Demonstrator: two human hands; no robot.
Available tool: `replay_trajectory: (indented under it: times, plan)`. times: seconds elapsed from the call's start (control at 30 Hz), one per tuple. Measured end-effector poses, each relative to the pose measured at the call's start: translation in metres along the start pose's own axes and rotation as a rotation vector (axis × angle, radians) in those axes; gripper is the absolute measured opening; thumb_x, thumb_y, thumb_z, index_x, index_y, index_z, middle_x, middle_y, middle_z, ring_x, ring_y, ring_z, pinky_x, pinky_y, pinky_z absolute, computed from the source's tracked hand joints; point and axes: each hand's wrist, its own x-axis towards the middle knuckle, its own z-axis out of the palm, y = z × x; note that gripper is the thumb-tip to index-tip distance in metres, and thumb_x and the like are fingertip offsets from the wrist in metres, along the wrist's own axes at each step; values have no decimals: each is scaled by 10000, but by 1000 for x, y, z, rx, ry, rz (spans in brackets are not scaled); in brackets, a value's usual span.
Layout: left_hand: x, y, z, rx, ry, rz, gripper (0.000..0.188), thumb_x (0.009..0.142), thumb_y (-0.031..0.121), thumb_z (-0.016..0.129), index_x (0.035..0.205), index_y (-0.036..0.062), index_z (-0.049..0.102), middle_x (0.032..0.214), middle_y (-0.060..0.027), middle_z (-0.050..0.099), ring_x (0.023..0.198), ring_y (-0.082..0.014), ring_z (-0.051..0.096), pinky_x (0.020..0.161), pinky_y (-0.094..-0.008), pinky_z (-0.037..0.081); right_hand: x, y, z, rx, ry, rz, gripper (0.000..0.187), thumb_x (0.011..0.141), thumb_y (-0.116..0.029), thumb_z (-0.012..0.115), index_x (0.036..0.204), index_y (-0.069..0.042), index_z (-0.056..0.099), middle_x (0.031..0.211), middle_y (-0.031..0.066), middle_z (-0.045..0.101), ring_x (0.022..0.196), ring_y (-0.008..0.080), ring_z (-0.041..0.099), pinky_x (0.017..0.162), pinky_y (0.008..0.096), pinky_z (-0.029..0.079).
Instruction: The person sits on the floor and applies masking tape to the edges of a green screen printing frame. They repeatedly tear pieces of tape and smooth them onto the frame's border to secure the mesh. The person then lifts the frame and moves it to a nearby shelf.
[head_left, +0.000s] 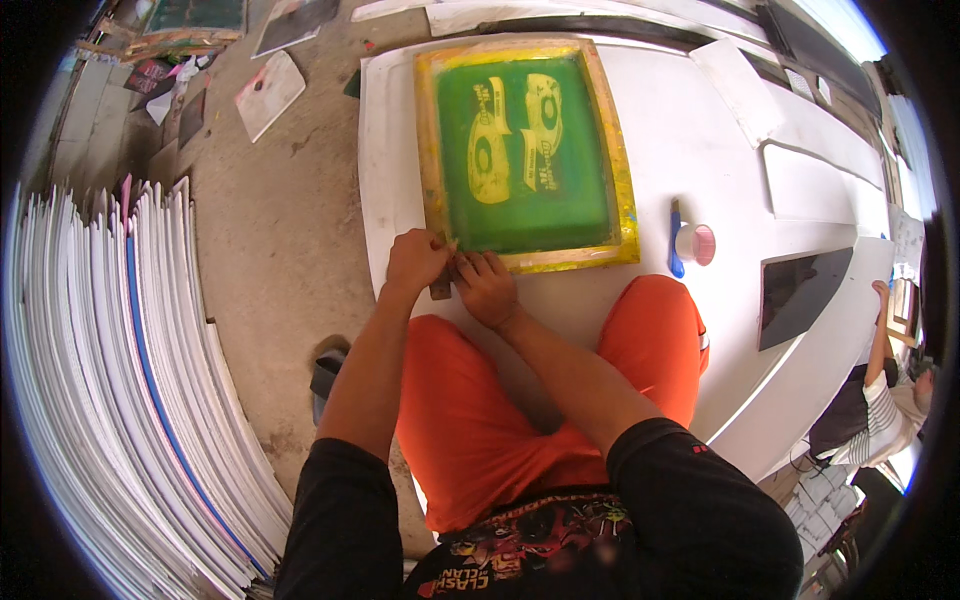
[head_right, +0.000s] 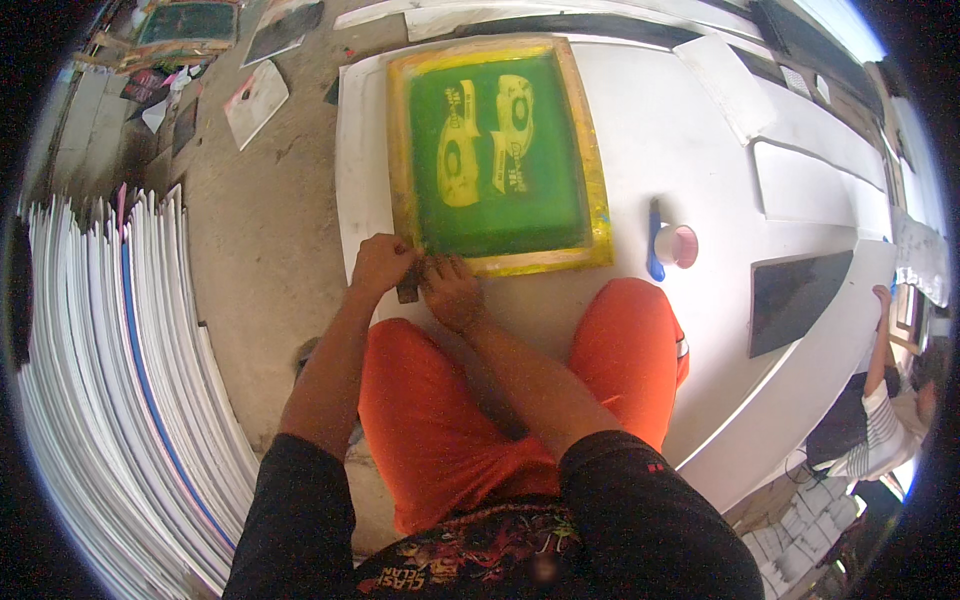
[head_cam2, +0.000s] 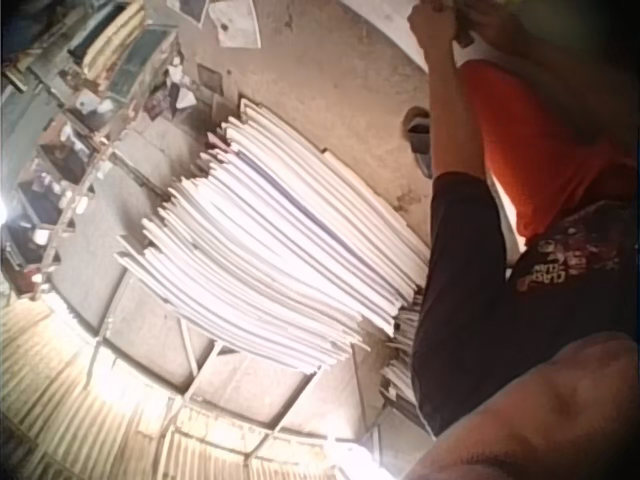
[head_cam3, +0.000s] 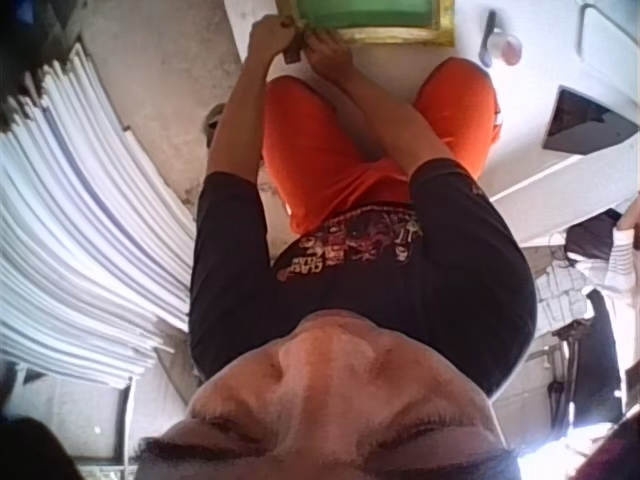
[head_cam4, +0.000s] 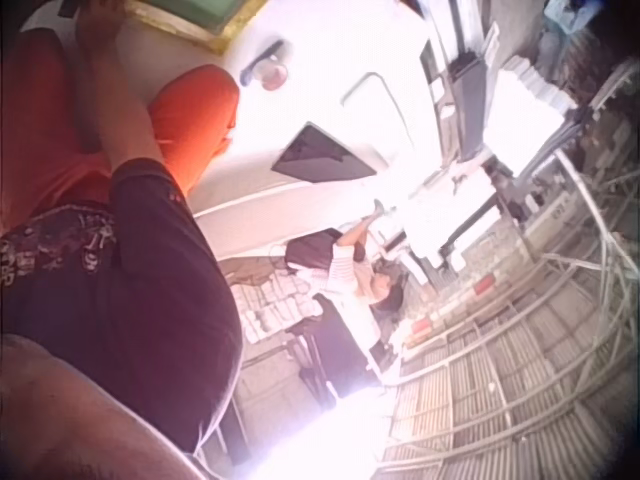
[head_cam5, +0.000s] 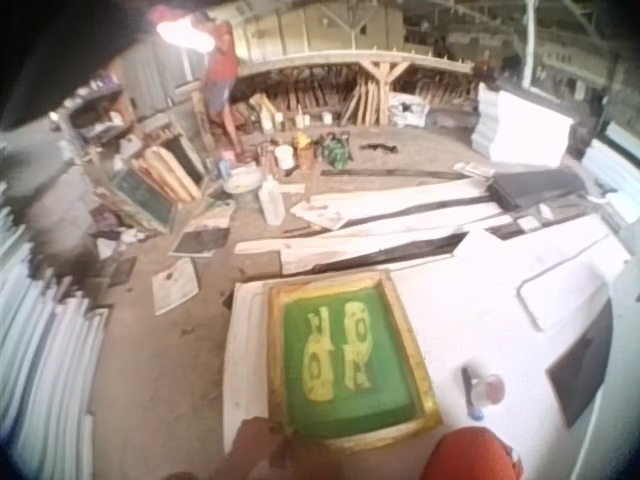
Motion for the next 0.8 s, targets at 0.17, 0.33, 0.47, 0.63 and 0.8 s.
replay_trajectory:
  times: [0.17,0.33,0.47,0.63,0.8]
  plan:
    - [3,-29,11,-54,113,164,351,861,349,799,857,10,707,815,-202,716,791,-356,706,726,-437,550,6,6,-8,172,-84,72,380,802,-172,736,1153,-31,701,1119,128,684,1075,284,650,943,445,506]
    - [7,-42,19,-191,155,171,392,876,358,808,812,4,652,735,-171,667,685,-295,633,658,-419,510,35,-2,-30,288,-460,429,511,761,-238,777,1205,-26,636,1168,143,649,1165,337,592,1020,485,442]
    - [9,-44,19,-270,106,157,382,883,339,821,836,5,642,723,-149,636,660,-231,589,643,-393,498,44,-6,-31,272,-541,467,519,764,-262,781,1194,-16,627,1177,157,639,1199,346,573,1050,500,429]
    - [17,-58,20,-299,78,240,425,883,368,829,806,13,609,690,-109,596,615,-185,547,593,-368,480,32,-13,-37,189,-431,374,579,756,-210,753,1284,-14,621,1239,165,624,1237,362,539,1101,502,401]
    - [23,-63,25,-421,57,239,431,862,326,856,769,10,578,672,-73,586,616,-149,490,560,-344,436,-1,-28,-27,-117,-258,129,520,878,-167,596,1362,26,601,1337,195,611,1289,366,544,1148,540,384]
